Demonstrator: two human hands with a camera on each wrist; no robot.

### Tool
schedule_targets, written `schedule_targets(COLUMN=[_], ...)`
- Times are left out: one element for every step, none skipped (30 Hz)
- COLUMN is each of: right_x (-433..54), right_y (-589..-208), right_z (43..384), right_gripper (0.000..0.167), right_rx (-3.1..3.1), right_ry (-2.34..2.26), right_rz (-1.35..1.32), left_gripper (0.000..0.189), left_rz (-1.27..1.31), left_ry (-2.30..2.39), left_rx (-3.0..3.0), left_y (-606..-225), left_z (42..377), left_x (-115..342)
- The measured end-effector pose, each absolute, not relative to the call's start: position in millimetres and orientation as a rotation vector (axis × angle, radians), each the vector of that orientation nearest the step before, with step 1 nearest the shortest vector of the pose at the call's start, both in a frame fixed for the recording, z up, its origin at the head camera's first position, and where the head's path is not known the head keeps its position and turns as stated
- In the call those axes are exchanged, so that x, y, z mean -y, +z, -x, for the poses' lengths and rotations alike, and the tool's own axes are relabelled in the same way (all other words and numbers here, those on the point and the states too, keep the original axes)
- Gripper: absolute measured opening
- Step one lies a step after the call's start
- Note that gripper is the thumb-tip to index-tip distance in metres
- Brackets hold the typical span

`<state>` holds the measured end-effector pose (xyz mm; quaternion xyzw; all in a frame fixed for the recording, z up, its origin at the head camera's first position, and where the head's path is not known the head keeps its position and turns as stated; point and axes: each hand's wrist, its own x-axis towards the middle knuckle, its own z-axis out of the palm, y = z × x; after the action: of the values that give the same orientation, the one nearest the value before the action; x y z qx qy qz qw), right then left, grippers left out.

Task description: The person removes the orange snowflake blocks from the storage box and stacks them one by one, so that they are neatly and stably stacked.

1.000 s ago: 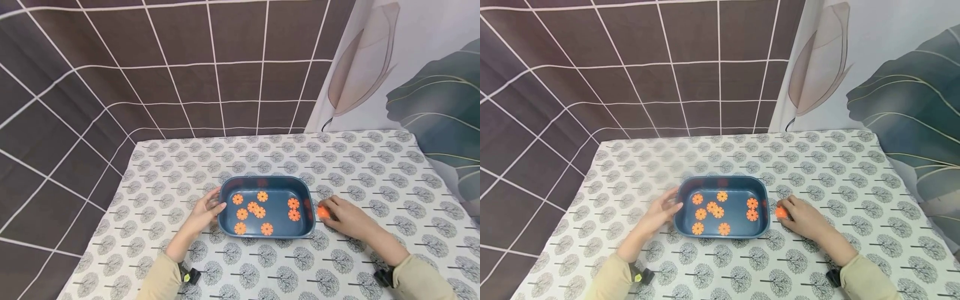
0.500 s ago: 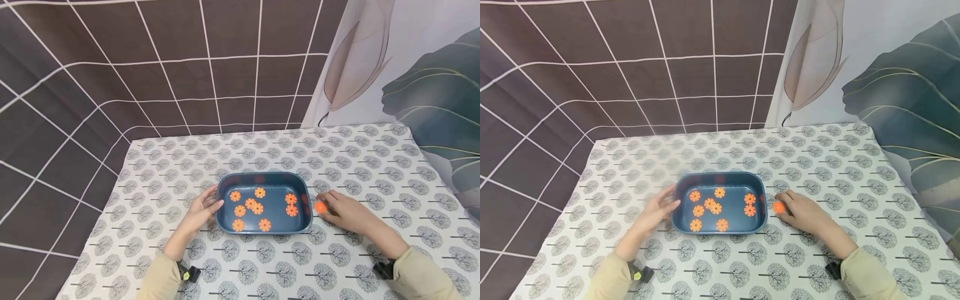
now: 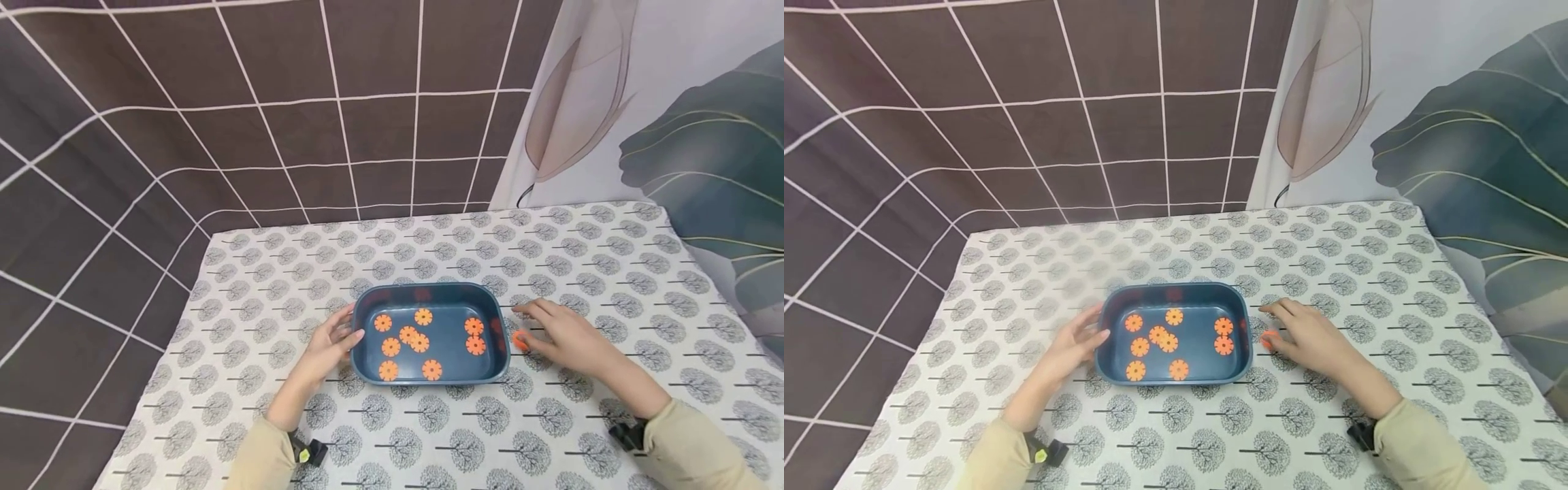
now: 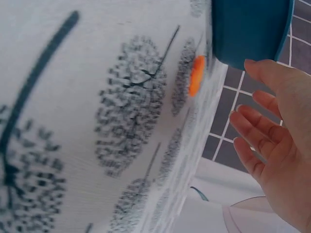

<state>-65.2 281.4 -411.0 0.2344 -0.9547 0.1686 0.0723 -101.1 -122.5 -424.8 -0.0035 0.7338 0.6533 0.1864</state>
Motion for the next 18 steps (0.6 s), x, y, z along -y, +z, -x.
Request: schedule_targets(right_x=[-279.6,-277.7,-275.9,-273.9,-272.1,-270.4,-269.0,-267.8,-266.8,-265.9,-265.1,-264.3,-263.5,-262.5,-261.4,-260.1,-258.7,-257.2], right_y=[-409.8,-408.9,-408.3,-407.6,-407.4,-406.9,-406.7,-406.3,-406.0,-405.4,-404.9,-403.9,-403.1,-402.2,-401.1,-400.0,-398.9,-398.0], right_z=[65.6,66.2,67.0,68.0,69.1,70.3,71.2,72.2,73.0,73.5,74.1,74.5,74.8,74.9,74.9,75.1,75.2,74.9], right_gripper=[0.043,0.042,0.041,0.041,0.041,0.04,0.039,0.039,0.038,0.037,0.036,0.036,0.036,0.035,0.035,0.035,0.034,0.034], right_rx=[2.867,2.863,2.858,2.852,2.844,2.833,2.819,2.802,2.786,2.766,2.742,2.716,2.69,2.668,2.654,2.642,2.636,2.639], right_ry=[0.508,0.509,0.507,0.506,0.509,0.517,0.523,0.532,0.539,0.551,0.564,0.579,0.588,0.597,0.607,0.622,0.631,0.644], right_rz=[-0.707,-0.708,-0.706,-0.7,-0.695,-0.693,-0.689,-0.687,-0.682,-0.683,-0.69,-0.701,-0.713,-0.725,-0.732,-0.743,-0.75,-0.75], left_gripper=[0.062,0.062,0.061,0.061,0.061,0.061,0.061,0.061,0.061,0.061,0.062,0.062,0.062,0.062,0.062,0.062,0.061,0.061], left_rz=[0.025,0.034,0.047,0.051,0.06,0.055,0.054,0.045,0.039,0.035,0.032,0.029,0.033,0.032,0.034,0.034,0.031,0.029], left_ry=[1.837,1.832,1.831,1.831,1.831,1.835,1.837,1.837,1.837,1.837,1.835,1.832,1.83,1.831,1.833,1.834,1.837,1.838], left_rx=[-2.067,-2.07,-2.071,-2.074,-2.076,-2.08,-2.076,-2.078,-2.076,-2.074,-2.073,-2.072,-2.069,-2.067,-2.064,-2.061,-2.059,-2.057], left_y=[-425.4,-426.0,-426.5,-426.9,-427.4,-426.9,-426.8,-426.4,-426.1,-425.7,-425.4,-425.2,-425.6,-425.9,-426.1,-426.4,-427.1,-427.9], left_z=[100.1,99.3,98.9,98.5,98.6,98.3,98.4,98.6,98.9,99.2,99.5,99.8,100.4,100.7,100.8,100.7,100.8,100.8], left_x=[123.9,125.4,126.9,128.3,129.7,130.6,131.4,131.6,131.5,131.3,130.8,130.0,129.2,128.2,127.2,126.2,125.0,124.0])
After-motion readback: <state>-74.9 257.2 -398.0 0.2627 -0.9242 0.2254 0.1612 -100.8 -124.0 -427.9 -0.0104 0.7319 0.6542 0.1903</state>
